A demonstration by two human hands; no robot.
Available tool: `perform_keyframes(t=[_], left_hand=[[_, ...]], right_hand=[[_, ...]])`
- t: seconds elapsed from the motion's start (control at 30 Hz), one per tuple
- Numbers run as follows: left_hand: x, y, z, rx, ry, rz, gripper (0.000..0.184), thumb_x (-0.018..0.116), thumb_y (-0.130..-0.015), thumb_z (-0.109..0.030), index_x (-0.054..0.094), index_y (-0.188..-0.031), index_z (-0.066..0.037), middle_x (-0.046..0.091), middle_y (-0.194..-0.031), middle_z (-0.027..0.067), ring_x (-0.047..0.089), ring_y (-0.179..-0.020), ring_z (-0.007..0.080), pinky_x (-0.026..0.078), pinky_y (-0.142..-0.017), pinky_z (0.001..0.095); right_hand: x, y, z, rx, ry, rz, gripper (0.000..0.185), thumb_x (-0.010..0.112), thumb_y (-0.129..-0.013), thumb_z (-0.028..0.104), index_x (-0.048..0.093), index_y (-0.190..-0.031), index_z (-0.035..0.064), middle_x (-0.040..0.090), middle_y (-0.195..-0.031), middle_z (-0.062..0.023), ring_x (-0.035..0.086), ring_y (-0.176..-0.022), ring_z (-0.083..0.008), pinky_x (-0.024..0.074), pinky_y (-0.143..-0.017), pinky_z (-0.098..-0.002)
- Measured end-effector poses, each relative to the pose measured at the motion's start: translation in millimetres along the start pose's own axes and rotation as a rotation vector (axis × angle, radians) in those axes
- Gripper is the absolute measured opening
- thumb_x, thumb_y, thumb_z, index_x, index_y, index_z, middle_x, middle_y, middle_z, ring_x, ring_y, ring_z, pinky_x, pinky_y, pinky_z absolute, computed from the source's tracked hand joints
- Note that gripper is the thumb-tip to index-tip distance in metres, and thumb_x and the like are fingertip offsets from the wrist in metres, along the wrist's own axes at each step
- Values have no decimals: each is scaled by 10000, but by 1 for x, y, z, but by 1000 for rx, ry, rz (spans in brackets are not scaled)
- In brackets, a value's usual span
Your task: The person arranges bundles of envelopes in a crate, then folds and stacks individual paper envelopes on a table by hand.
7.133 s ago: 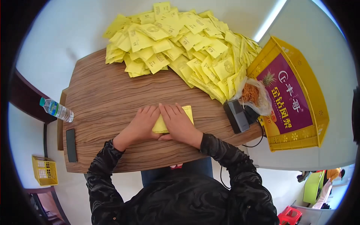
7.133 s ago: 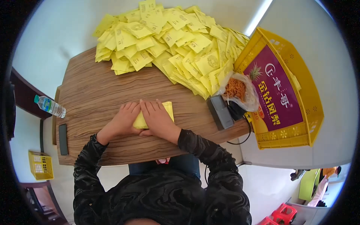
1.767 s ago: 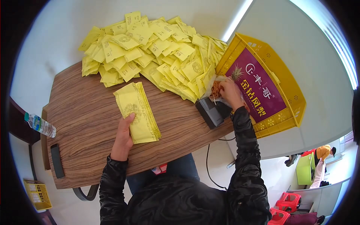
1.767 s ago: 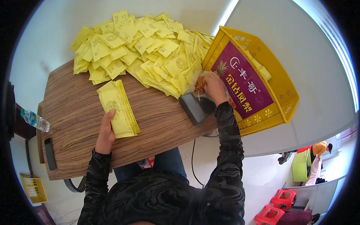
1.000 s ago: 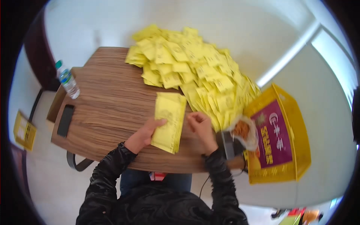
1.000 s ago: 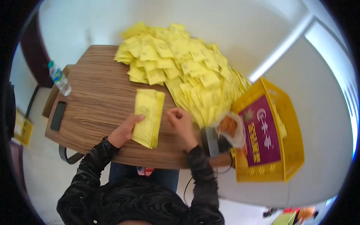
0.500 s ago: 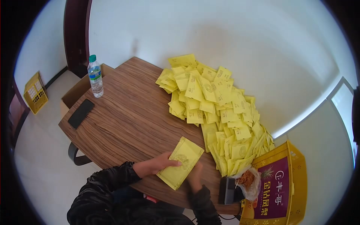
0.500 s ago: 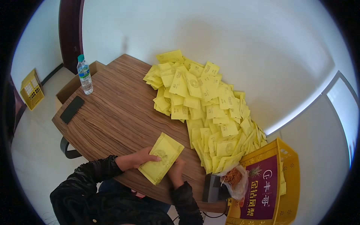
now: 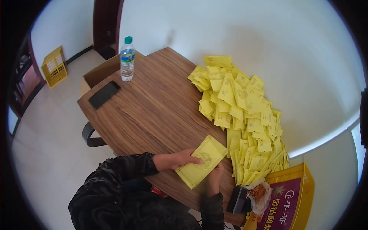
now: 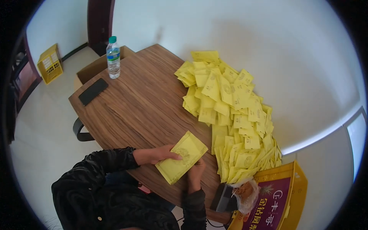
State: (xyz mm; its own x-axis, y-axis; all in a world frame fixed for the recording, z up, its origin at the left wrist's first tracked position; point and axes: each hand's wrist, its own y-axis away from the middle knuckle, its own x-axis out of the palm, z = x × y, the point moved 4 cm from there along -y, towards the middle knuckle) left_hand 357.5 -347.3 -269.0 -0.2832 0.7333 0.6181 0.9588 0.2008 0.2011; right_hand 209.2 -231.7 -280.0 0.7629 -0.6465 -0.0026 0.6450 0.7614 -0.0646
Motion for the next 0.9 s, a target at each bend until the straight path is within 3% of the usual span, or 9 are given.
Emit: perform_keyframes(t=[0.13, 0.3, 0.43, 0.53, 0.6, 0.63, 0.77, 0.9], left_hand=[[2, 1, 2, -22, 100, 70, 438, 687, -937, -143, 547, -1322, 12, 696, -1123, 114, 682, -878, 152, 567, -736, 250], [11, 5, 5, -41, 119, 240, 515, 706, -915, -131, 516, -1373, 7, 678, -1209, 121, 678, -960, 172, 575, -796, 267], [12, 7, 9, -49, 83, 362, 502, 695, -921, -129, 519, -1371, 5, 676, -1214, 126, 677, -967, 177, 580, -796, 272], [8, 10, 4, -13, 70, 255, 491, 689, -924, -127, 524, -1367, 7, 682, -1203, 126, 683, -950, 177, 584, -786, 273], [5, 7, -7, 51, 59, 153, 480, 683, -927, -124, 530, -1362, 8, 687, -1192, 126, 688, -934, 178, 588, -776, 274], [6, 6, -9, 47, 61, 159, 480, 683, -927, -124, 530, -1362, 8, 687, -1192, 126, 688, -934, 178, 588, -776, 274], [3, 5, -18, 61, 153, 133, 441, 687, -930, -129, 559, -1329, 8, 706, -1161, 118, 699, -905, 166, 580, -753, 262], [4, 9, -21, 67, 208, 191, 433, 679, -933, -123, 560, -1327, 14, 712, -1147, 125, 706, -898, 172, 585, -742, 266]], right_hand=[[-8, 4, -5, -168, 164, -59, 236, 723, -813, -93, 719, -1044, -44, 759, -971, -105, 688, -811, -168, 569, -730, -284], [-20, -3, -38, -35, -164, -75, 206, 686, -889, -37, 712, -1094, -22, 752, -1014, -107, 692, -885, -179, 578, -743, -311], [-26, -1, -73, 295, -487, -101, 191, 637, -962, 58, 699, -1128, -11, 745, -1030, -102, 688, -955, -197, 588, -753, -340], [-44, -3, -82, 329, -392, -70, 255, 568, -1012, 147, 665, -1194, -3, 733, -1073, -109, 683, -954, -215, 590, -723, -334], [-39, -15, -35, 33, 53, -19, 281, 519, -1014, 104, 631, -1257, 17, 720, -1134, -126, 655, -803, -185, 562, -638, -300], [-36, -16, -20, 35, 56, -25, 281, 519, -1014, 104, 631, -1257, 17, 720, -1134, -126, 655, -803, -185, 562, -638, -300], [-10, -10, 29, 65, -1189, 376, 405, 498, -997, 40, 551, -1398, 34, 702, -1182, -131, 550, -656, -117, 499, -574, -254], [-28, 5, 44, 40, -1056, 275, 504, 504, -977, 1, 475, -1479, 33, 662, -1274, -149, 492, -621, -84, 479, -562, -248]])
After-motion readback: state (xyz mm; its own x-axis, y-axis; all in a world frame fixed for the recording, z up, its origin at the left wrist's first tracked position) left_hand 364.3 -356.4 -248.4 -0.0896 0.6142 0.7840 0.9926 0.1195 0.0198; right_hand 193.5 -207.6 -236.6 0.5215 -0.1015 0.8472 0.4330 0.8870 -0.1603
